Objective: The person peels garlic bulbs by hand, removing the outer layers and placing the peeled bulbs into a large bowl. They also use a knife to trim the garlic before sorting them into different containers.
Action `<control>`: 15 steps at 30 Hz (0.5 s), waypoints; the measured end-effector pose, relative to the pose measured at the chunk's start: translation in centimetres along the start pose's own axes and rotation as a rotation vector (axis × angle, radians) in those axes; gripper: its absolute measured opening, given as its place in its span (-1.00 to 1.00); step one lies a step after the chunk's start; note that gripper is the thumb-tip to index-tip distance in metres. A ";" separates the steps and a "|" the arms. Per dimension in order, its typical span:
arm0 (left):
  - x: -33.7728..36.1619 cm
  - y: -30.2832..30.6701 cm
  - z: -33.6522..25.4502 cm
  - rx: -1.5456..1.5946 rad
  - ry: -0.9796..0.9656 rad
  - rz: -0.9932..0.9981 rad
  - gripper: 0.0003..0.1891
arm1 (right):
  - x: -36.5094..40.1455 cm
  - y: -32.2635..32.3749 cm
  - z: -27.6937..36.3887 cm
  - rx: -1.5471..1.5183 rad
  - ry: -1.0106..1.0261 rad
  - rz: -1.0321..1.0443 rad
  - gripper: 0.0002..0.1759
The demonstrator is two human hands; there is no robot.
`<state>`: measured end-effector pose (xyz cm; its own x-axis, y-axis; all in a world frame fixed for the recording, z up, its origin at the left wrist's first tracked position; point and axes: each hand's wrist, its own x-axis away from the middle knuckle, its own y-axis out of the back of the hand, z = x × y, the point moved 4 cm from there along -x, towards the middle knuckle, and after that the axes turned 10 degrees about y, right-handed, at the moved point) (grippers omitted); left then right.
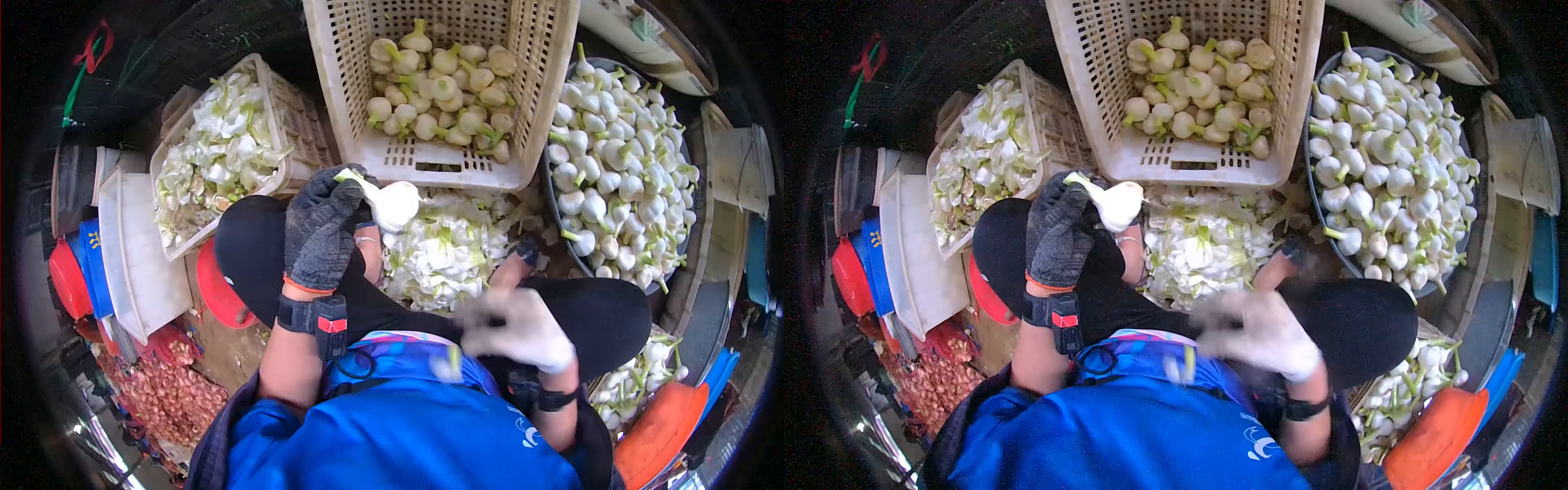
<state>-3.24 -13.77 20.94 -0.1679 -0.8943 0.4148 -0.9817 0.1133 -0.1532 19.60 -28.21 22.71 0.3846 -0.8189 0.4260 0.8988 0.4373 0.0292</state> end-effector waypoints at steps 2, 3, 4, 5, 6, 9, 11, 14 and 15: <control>0.3 -1.4 0.5 -0.023 0.103 0.054 -0.79 | -1.2 -0.3 -1.6 0.137 0.067 -0.406 -0.17; 1.0 -2.8 0.5 -0.013 0.164 0.114 -0.80 | -2.0 0.0 -0.5 0.009 0.147 -0.524 -0.08; 1.9 -4.6 -0.4 -0.186 0.114 0.126 -0.78 | -2.9 -0.7 -0.3 -0.403 0.127 -0.531 0.00; 2.3 -5.4 -0.2 -0.176 0.112 0.197 -0.77 | -3.2 -0.5 2.0 -0.501 0.136 -0.566 -0.10; 2.6 -5.8 -0.7 -0.256 0.053 0.232 -0.79 | -3.6 -0.6 1.8 -0.545 0.141 -0.656 -0.16; 3.0 -6.4 -1.5 -0.378 -0.082 0.281 -0.83 | -3.7 -0.2 1.3 -0.545 0.196 -0.741 -0.26; 3.4 -6.4 -1.7 -0.426 -0.146 0.291 -0.85 | -3.8 0.0 1.1 -0.511 0.239 -0.732 -0.30; 3.4 -5.9 0.6 -0.072 0.187 0.351 -0.78 | -3.5 0.8 1.5 -0.634 0.431 -0.532 -0.30; 3.4 -5.7 1.7 -0.070 0.187 0.352 -0.78 | -3.2 1.7 1.5 -0.632 0.431 -0.533 -0.30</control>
<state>1.89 -18.20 21.66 -0.5022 -0.7021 0.5048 -0.8639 0.4336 -0.2564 19.59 -24.32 22.76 -0.1804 -0.9760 0.1220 0.8781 -0.2157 -0.4271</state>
